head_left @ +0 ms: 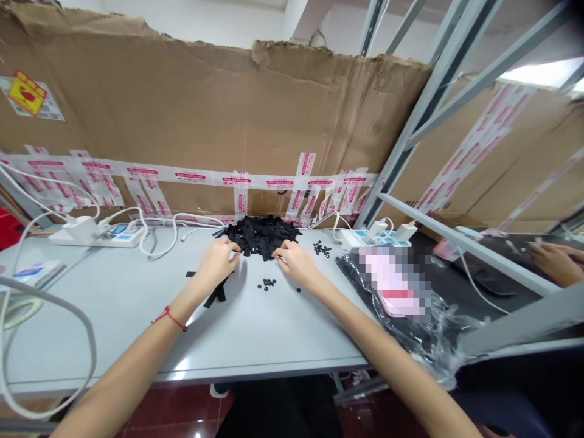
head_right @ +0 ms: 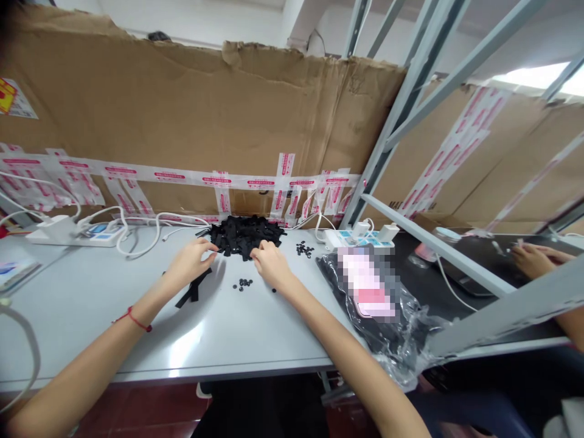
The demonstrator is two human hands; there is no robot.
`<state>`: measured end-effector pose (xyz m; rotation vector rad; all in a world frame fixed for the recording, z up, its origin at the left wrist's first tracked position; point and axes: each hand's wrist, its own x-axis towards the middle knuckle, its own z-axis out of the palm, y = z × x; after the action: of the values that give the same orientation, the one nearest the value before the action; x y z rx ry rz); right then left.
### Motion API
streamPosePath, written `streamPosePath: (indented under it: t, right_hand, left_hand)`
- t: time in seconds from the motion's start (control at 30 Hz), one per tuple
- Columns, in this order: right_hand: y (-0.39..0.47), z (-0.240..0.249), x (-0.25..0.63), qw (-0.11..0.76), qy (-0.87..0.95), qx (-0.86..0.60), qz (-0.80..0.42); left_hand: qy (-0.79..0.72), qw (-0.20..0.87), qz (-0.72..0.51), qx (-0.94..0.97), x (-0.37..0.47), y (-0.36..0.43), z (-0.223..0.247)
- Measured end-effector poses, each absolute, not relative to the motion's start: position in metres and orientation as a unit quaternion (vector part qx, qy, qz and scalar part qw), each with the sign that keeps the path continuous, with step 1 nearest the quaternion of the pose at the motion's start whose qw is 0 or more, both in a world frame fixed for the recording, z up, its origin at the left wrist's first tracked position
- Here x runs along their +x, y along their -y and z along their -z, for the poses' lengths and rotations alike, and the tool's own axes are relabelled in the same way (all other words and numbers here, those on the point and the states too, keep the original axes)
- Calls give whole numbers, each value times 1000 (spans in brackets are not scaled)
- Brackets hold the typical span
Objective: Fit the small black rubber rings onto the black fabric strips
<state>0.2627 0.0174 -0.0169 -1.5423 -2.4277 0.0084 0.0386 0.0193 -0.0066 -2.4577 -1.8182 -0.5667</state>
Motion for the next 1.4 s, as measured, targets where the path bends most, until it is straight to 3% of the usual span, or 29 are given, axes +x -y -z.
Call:
streamPosePath:
  t: [0.27,0.67,0.83,1.03,1.27,1.4]
  right_hand:
    - [-56,34,244,110,861,-496,-31]
    - [-49,15,295,179,883,-417,-122]
    - [-45,5,328,99,844,-494,-185]
    - [-42,0,331,159,834,-492,-193]
    - [-46,16,342,109,770,-614,-131]
    - [-38,28,331,96,776,-606,-150]
  left_hand:
    - [507,-50,169,-844,74,-43,24]
    - [456,-66,166,-872,95,-58,39]
    - [459,-45,173,-870,105,-53,33]
    - [500,-18,159,-851,124,-43,31]
    - [474,-68,287,-830,111,-38,15]
    - [473,-112,350,-801,94,-35,7]
